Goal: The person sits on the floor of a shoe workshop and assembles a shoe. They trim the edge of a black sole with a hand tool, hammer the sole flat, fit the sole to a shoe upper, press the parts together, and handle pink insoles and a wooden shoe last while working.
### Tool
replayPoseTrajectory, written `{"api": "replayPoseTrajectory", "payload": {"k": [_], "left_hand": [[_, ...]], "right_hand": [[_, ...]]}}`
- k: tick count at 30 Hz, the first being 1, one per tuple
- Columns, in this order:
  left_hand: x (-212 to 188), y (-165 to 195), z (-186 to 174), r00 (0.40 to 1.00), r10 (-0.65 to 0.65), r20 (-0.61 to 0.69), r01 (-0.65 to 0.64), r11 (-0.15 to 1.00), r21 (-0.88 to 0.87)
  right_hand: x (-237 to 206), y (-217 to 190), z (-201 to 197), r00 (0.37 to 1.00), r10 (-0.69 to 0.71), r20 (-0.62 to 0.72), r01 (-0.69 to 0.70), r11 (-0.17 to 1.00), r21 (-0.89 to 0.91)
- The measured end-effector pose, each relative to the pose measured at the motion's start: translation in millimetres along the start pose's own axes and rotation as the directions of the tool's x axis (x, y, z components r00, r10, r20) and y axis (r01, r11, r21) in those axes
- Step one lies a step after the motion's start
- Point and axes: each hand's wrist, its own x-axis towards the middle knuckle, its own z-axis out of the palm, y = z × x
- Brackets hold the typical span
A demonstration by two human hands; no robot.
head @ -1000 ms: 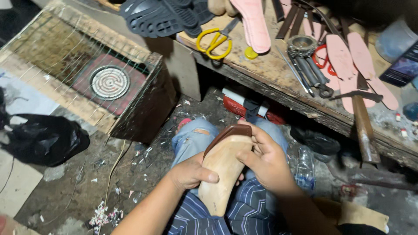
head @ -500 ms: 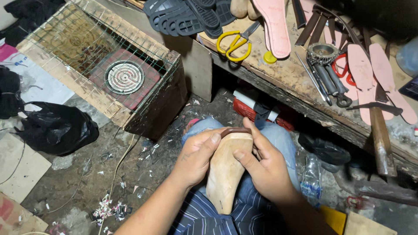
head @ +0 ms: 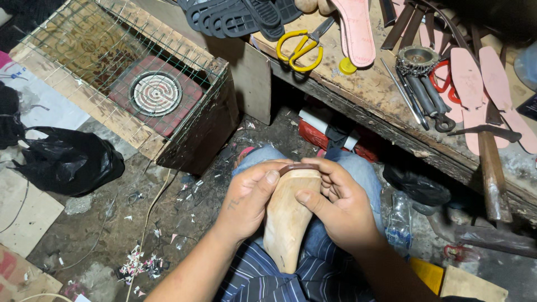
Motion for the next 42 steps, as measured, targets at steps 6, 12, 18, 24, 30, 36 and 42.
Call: {"api": "replayPoseTrajectory", "payload": {"k": [6,12,18,24,30,36,42], "left_hand": [[-2,-2,-2,1.0,0.028,-0.004,-0.027,0.996,0.086],[2,-6,-16,0.97,-0.103,0.22,0.129,0.985,-0.111],[-1,-13,0,0.828,-0.382,0.41,0.446,0.893,-0.068],[16,4,34,0.903,-0.388,0.184,0.207,0.768,0.606],[49,-14,48,0.932,0.064,0.357,-0.363,0.144,0.921],[43,-41,45,0.889,0.035,0.457,-0.457,-0.01,0.89],[56,-47,58,0.824,0.079,0.561,-0.565,0.062,0.822]], "right_hand": [[-1,4,-2,1.0,0.03,0.0,-0.03,1.0,-0.007],[-2,7,-19,0.998,0.054,0.037,-0.057,0.993,0.105],[-14,-9,-55,0.985,0.065,0.157,-0.08,0.993,0.09],[-29,-70,-111,0.975,0.085,0.203,0.0,0.922,-0.387],[-27,-24,-141,0.997,0.012,0.079,0.058,0.576,-0.815],[-43,29,-160,0.996,-0.062,0.059,0.085,0.645,-0.759],[-45,37,-169,0.996,-0.08,0.032,0.077,0.658,-0.749]]}}
